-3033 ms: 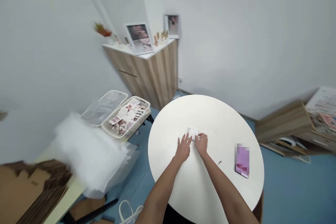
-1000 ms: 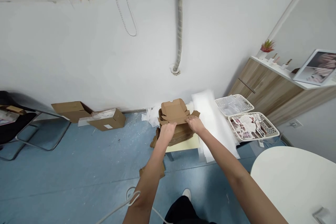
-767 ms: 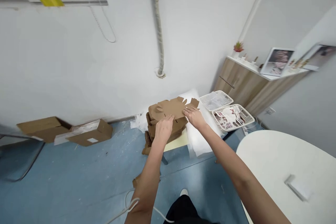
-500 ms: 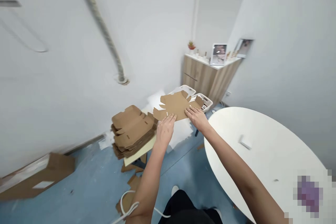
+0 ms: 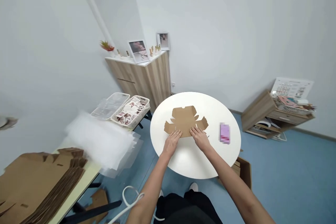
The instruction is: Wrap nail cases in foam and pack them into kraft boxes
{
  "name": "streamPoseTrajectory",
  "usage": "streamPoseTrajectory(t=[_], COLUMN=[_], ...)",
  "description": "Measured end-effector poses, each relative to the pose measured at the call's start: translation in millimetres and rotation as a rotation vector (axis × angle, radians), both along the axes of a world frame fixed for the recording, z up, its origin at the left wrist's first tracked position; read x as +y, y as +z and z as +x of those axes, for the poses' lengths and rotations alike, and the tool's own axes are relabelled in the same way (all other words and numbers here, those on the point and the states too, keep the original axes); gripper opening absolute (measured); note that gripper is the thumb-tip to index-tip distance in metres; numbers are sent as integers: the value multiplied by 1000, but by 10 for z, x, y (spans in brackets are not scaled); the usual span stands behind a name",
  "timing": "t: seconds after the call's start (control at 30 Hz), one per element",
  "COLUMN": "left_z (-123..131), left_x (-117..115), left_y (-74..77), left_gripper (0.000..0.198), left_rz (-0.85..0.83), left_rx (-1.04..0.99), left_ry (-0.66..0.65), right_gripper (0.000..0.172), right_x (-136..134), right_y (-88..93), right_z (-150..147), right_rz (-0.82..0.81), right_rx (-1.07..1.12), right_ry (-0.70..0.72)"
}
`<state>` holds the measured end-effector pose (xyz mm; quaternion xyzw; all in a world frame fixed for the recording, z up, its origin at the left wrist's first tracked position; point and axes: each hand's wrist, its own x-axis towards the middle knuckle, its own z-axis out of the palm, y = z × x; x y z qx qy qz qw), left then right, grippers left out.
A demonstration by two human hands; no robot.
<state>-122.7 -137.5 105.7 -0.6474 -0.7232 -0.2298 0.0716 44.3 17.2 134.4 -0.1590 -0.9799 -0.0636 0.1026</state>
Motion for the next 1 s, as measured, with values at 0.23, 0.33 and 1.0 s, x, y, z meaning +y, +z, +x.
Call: streamPoseTrajectory(t=[0.23,0.33,1.0], left_z=[285,212,-846], left_x=[-129,-369,-384], left_y=[-844,-1059,-1098], left_gripper=[56,58,57], left_rz=[-198,-256,-517], left_rx=[13,29,-49], left_ry=[-76,-58,82], right_gripper=[56,57,39], right_x=[-213,-417,-426], right_y=[-901,-1148,-975], right_z=[400,342,-1312], right_rz=[-236,-313,-526], right_rx=[-109,-113,-96], right_ry=[-57,-33,-161])
